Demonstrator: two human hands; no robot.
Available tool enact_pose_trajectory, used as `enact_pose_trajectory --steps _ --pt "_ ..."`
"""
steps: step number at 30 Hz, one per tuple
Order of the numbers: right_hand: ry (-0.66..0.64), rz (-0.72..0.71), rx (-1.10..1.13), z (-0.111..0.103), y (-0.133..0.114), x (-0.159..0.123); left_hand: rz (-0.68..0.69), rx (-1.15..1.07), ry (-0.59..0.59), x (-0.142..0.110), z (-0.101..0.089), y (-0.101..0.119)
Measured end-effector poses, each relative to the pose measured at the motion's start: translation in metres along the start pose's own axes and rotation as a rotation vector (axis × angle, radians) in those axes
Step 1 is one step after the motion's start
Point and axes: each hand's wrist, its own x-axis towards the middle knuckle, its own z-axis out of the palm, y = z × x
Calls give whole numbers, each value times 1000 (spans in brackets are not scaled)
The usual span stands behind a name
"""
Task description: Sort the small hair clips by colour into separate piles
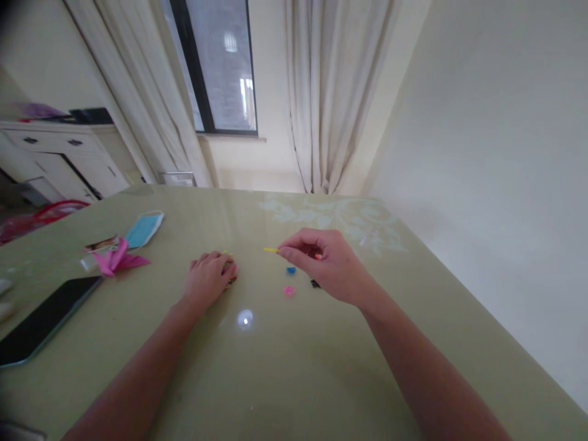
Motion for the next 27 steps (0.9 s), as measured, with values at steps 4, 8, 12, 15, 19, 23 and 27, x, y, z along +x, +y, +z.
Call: enact_pose_trajectory --steps 4,8,12,15,19,23,27 --pt "4 -20 6 1 -3 -2 -5 -37 -9 3 3 -2" --pt "11 -25 0 1 -3 -2 -8 -60 -19 4 1 -2" --pt "21 -32 -29 1 -3 -2 8 -123 -47 4 -1 -2" --pt "53 -43 -103 -1 5 3 52 -168 -43 4 1 -2" --pt "88 -65 -293 4 44 18 57 -163 -41 6 4 -1" --pt "30 8 -495 21 101 34 72 -182 -36 6 4 2" --pt "-73 78 -630 37 135 39 58 -188 -16 7 3 3"
